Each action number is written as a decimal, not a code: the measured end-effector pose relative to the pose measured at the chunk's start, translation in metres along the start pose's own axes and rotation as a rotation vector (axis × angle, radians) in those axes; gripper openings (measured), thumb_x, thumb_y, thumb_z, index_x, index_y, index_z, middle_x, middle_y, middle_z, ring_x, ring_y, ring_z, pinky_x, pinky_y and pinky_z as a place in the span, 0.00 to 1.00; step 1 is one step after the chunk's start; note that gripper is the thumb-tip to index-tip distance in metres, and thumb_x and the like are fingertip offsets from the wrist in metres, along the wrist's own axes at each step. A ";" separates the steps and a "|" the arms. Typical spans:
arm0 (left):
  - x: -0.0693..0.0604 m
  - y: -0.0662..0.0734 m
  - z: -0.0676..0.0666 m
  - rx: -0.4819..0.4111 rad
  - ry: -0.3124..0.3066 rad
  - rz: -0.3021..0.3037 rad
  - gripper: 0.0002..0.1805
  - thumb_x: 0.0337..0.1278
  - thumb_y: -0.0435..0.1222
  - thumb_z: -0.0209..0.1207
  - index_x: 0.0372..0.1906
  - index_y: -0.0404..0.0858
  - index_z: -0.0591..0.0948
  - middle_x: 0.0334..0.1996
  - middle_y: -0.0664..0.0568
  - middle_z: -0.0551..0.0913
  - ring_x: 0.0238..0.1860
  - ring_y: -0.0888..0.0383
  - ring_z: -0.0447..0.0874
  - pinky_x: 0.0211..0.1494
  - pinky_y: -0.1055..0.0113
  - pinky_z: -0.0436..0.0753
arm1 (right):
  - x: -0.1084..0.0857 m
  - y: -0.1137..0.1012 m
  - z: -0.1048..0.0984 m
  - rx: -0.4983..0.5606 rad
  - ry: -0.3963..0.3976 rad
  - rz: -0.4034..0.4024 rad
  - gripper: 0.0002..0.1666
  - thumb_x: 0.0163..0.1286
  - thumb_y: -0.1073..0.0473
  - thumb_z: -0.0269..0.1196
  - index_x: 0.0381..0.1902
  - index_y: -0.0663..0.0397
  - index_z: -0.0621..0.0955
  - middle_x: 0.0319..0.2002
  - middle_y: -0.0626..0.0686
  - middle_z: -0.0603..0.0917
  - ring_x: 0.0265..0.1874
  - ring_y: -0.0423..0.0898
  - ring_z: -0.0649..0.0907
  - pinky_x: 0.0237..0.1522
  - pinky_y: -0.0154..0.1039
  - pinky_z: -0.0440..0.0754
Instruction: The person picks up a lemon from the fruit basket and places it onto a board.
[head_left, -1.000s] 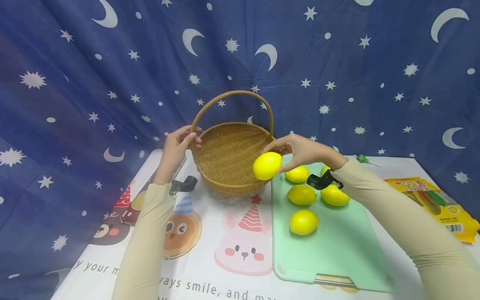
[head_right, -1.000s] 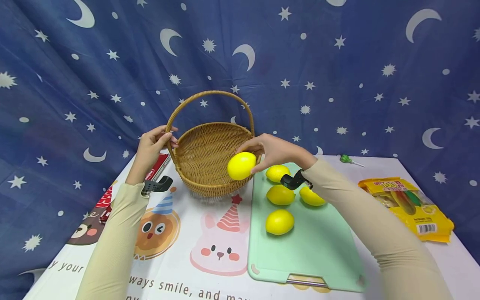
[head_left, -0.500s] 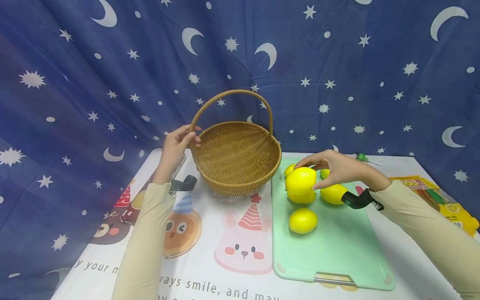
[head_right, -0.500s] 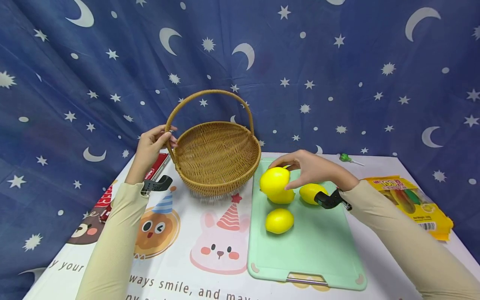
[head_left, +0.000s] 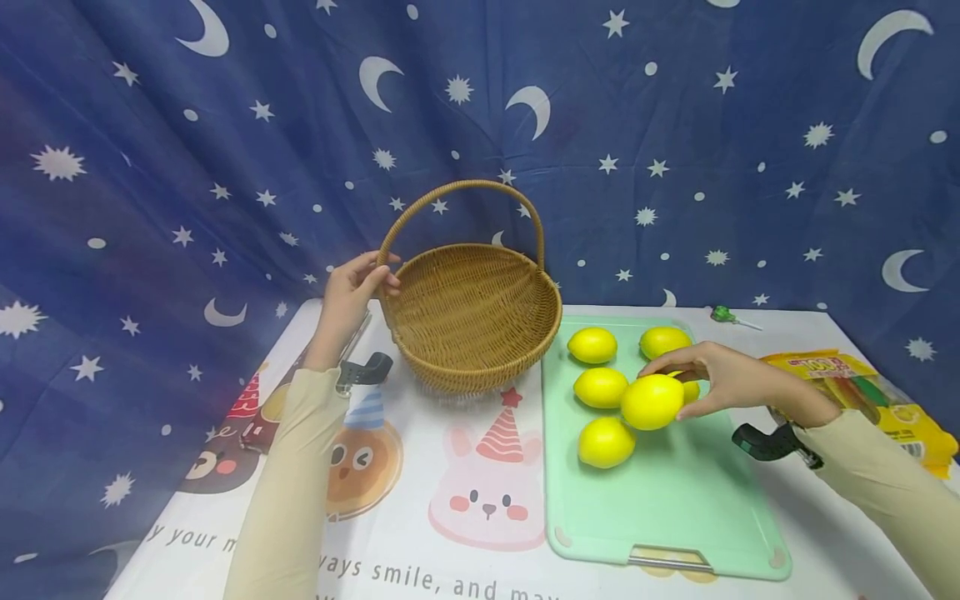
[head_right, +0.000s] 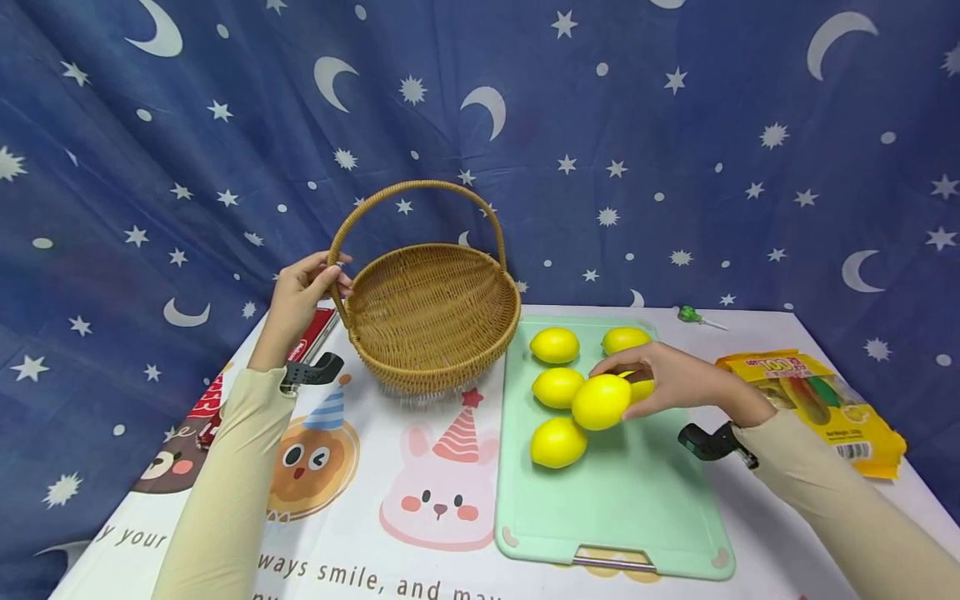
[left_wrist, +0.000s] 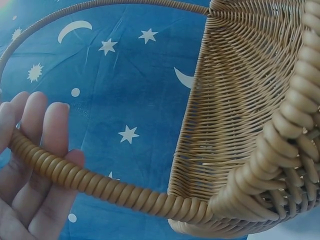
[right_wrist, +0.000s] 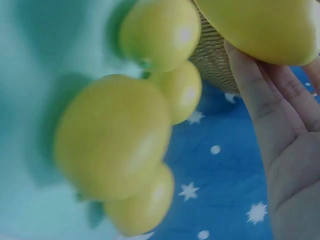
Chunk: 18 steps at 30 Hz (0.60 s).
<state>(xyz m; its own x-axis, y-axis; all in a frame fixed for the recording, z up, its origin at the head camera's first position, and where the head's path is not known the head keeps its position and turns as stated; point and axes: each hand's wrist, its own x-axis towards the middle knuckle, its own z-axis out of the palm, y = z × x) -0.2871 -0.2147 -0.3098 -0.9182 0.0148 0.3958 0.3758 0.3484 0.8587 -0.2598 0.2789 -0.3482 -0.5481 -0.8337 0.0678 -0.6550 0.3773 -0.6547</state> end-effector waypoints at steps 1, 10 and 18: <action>0.000 0.000 0.000 0.000 0.000 0.000 0.18 0.67 0.39 0.51 0.53 0.30 0.76 0.25 0.66 0.81 0.28 0.70 0.84 0.43 0.76 0.83 | -0.003 0.002 0.002 0.006 -0.005 0.000 0.32 0.54 0.57 0.71 0.57 0.57 0.76 0.53 0.42 0.81 0.52 0.26 0.77 0.52 0.26 0.78; 0.000 -0.002 0.000 0.034 -0.004 -0.007 0.19 0.67 0.41 0.51 0.54 0.32 0.76 0.25 0.67 0.81 0.29 0.71 0.83 0.45 0.75 0.82 | -0.024 0.014 0.009 0.074 -0.040 0.026 0.31 0.55 0.58 0.71 0.57 0.58 0.75 0.56 0.39 0.79 0.53 0.25 0.76 0.53 0.24 0.78; -0.001 0.000 0.000 0.042 0.005 -0.004 0.18 0.67 0.41 0.51 0.54 0.32 0.76 0.25 0.68 0.80 0.28 0.72 0.82 0.43 0.76 0.83 | -0.030 0.021 0.019 0.110 -0.061 0.000 0.30 0.54 0.59 0.71 0.55 0.60 0.76 0.54 0.41 0.80 0.53 0.26 0.76 0.52 0.25 0.78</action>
<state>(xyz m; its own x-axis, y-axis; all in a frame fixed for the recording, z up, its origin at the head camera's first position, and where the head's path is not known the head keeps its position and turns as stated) -0.2866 -0.2150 -0.3103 -0.9188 0.0087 0.3945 0.3668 0.3877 0.8457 -0.2472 0.3039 -0.3777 -0.5133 -0.8579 0.0240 -0.5920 0.3336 -0.7337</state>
